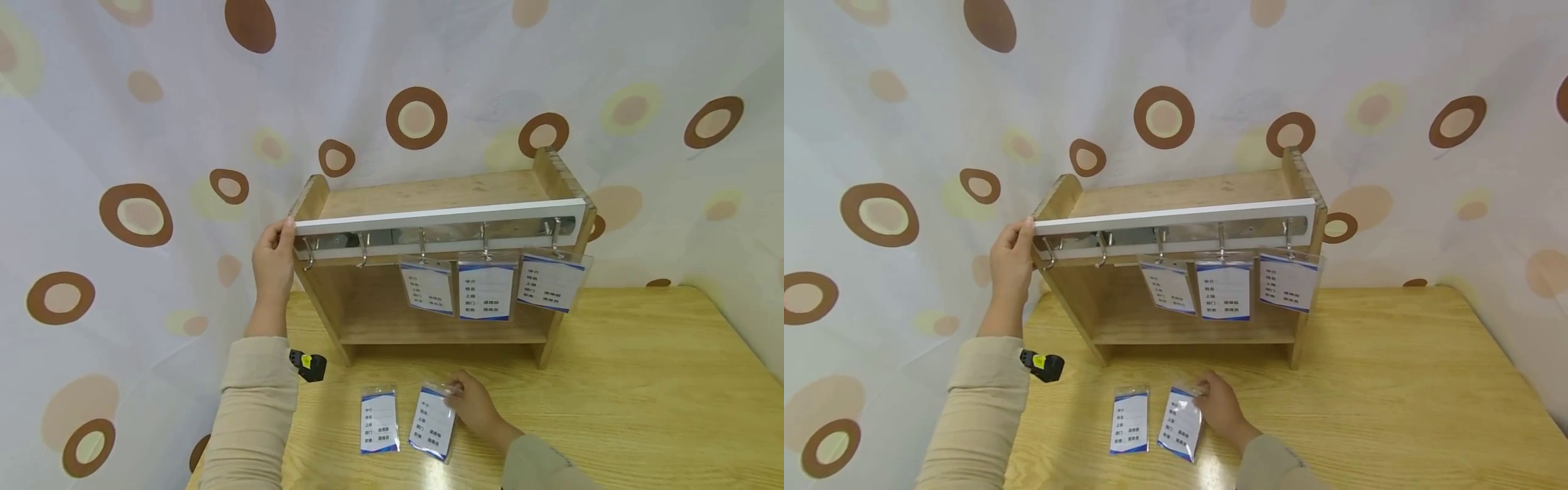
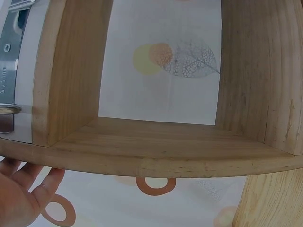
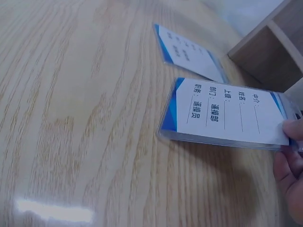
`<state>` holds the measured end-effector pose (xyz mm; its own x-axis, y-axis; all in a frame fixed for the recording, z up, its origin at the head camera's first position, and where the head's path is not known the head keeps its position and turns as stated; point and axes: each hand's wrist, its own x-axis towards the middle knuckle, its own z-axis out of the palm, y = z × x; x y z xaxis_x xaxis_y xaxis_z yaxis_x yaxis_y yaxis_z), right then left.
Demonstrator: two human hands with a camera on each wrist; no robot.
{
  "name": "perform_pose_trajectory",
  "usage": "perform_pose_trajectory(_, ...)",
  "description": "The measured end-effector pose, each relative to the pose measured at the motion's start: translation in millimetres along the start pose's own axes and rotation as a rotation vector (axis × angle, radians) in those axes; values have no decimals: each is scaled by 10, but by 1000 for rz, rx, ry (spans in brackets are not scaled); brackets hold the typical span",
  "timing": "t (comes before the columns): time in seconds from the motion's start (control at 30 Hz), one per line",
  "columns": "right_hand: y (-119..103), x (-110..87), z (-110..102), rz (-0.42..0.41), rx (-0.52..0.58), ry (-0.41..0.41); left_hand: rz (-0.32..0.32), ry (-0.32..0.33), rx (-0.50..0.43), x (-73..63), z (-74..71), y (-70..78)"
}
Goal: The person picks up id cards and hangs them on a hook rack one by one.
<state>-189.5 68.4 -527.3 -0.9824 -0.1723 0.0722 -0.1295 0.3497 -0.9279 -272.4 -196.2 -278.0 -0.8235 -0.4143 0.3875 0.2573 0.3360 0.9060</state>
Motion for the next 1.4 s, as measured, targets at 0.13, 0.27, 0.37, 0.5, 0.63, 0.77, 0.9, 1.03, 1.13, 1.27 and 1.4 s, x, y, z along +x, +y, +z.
perform_pose_trajectory(0.13,-90,-7,-19,28,83,-25,0,0,6,-2,-1,-9)
perform_pose_trajectory(0.27,-177,-10,-41,28,111,-31,9,4,12,0,3,-7)
perform_pose_trajectory(0.37,-239,-13,-65,21,131,-35,15,9,13,-3,3,1)
perform_pose_trajectory(0.5,-350,-15,-107,-5,141,-31,20,9,12,-7,2,10)
perform_pose_trajectory(0.63,-479,-6,-154,-25,124,-17,12,-2,7,-12,0,9)
perform_pose_trajectory(0.77,-599,30,-202,-71,106,-23,4,-18,9,-16,-15,15)
perform_pose_trajectory(0.9,-738,94,-257,-173,88,-23,-3,-31,13,-8,-31,33)
perform_pose_trajectory(1.03,-900,150,-301,-253,53,-23,-7,-28,19,1,-41,42)
perform_pose_trajectory(1.13,-1020,175,-324,-281,28,-30,-2,-26,22,2,-40,45)
perform_pose_trajectory(1.27,-1155,192,-344,-308,20,-31,6,-29,7,4,-32,36)
perform_pose_trajectory(1.4,-1254,198,-348,-349,41,-32,10,-24,0,0,-20,21)
